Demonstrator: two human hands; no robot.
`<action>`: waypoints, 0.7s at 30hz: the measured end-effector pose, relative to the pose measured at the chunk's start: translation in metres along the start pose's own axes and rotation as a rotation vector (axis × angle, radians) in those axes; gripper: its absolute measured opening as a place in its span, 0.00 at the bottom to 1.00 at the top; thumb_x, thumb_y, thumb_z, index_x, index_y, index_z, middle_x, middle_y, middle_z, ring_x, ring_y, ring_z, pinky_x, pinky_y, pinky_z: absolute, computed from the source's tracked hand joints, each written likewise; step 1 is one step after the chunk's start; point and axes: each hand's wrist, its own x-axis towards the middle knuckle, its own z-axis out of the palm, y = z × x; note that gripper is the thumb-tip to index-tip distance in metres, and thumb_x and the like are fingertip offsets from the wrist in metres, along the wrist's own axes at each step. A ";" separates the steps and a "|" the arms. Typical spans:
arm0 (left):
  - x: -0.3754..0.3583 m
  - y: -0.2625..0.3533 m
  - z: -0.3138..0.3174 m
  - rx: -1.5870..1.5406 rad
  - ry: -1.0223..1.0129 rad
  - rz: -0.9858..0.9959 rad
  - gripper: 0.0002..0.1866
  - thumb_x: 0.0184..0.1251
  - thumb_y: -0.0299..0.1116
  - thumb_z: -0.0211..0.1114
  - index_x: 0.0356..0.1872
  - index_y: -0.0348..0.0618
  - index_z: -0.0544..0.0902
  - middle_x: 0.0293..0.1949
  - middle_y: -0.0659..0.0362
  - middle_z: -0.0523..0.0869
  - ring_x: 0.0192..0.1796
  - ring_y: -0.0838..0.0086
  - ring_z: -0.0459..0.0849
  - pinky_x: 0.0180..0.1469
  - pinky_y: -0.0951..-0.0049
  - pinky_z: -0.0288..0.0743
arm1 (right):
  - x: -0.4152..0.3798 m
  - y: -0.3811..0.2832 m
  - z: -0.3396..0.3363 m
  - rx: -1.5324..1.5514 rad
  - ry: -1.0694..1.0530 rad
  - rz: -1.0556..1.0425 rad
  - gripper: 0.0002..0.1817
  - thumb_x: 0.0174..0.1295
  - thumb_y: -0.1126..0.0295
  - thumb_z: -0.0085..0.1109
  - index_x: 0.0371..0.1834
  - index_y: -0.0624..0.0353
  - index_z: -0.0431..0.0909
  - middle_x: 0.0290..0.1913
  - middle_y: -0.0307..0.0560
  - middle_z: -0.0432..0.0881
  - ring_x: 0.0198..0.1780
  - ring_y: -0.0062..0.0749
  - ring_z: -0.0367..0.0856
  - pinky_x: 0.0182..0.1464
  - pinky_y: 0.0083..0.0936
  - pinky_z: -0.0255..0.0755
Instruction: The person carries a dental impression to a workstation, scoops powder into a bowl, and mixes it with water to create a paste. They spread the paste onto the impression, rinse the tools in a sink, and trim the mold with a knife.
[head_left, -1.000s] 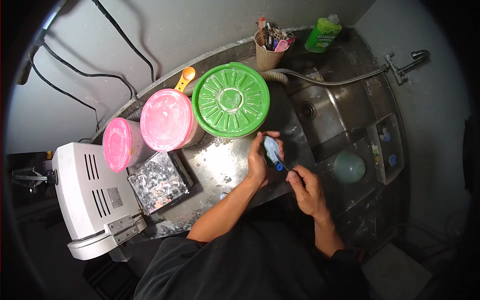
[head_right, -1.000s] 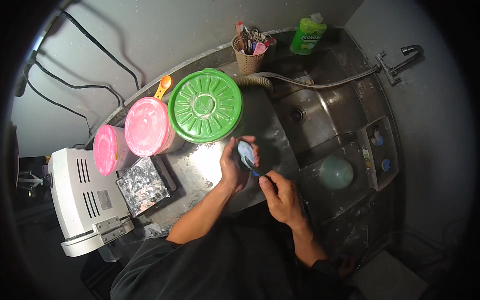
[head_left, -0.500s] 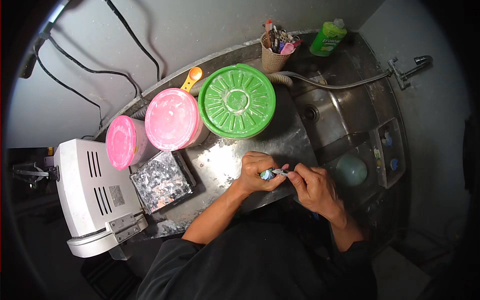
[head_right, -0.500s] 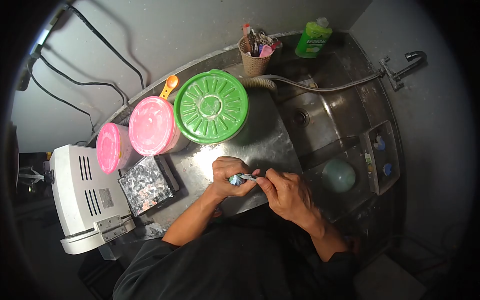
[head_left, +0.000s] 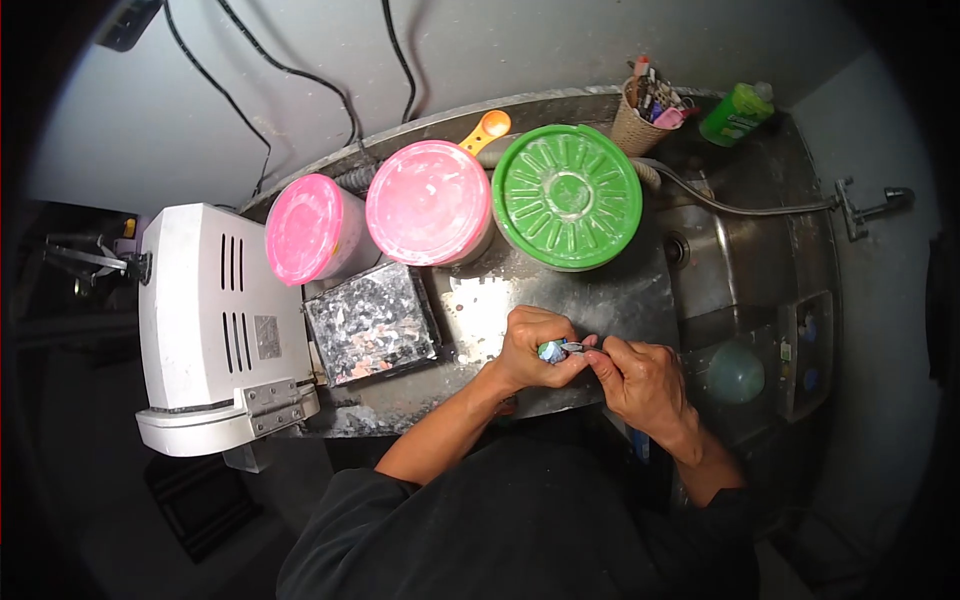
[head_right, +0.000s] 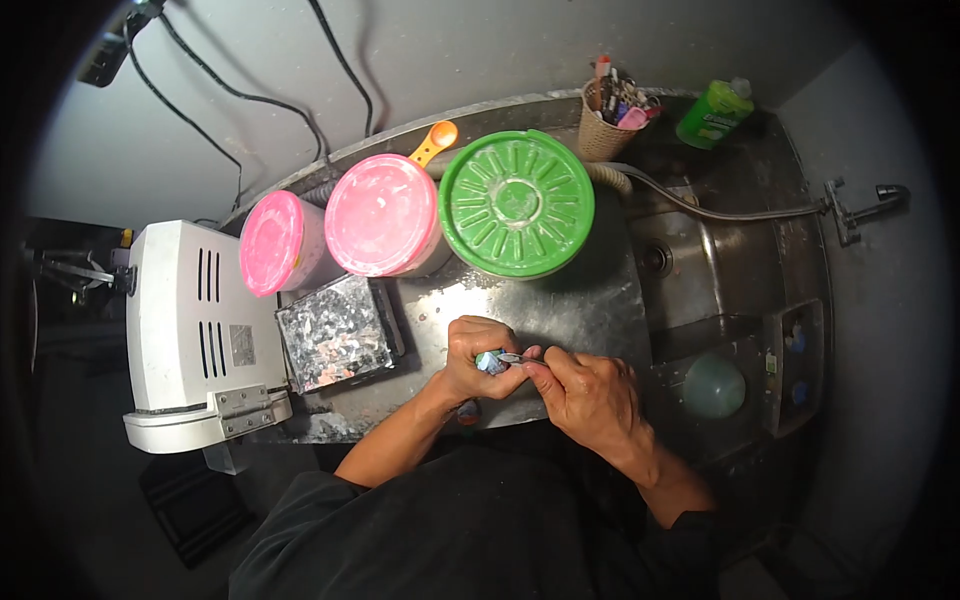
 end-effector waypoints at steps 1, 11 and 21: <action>-0.003 0.001 -0.005 0.019 0.005 -0.010 0.12 0.41 0.29 0.73 0.13 0.42 0.76 0.12 0.59 0.75 0.14 0.68 0.75 0.19 0.73 0.65 | 0.002 -0.002 0.002 0.003 -0.022 -0.001 0.17 0.68 0.58 0.60 0.24 0.56 0.74 0.16 0.47 0.77 0.18 0.45 0.78 0.20 0.38 0.70; -0.012 0.012 -0.034 0.078 0.100 -0.081 0.12 0.42 0.27 0.73 0.14 0.42 0.76 0.12 0.58 0.75 0.14 0.71 0.75 0.18 0.74 0.64 | 0.022 -0.025 0.019 0.131 -0.018 -0.037 0.12 0.66 0.59 0.62 0.35 0.56 0.84 0.26 0.48 0.85 0.26 0.46 0.85 0.27 0.37 0.77; -0.014 0.010 -0.047 0.103 -0.054 0.013 0.14 0.44 0.29 0.73 0.13 0.43 0.73 0.11 0.58 0.72 0.13 0.64 0.73 0.19 0.70 0.63 | 0.028 -0.034 0.011 0.060 -0.205 -0.018 0.16 0.68 0.57 0.60 0.29 0.58 0.80 0.21 0.52 0.82 0.23 0.53 0.82 0.25 0.43 0.74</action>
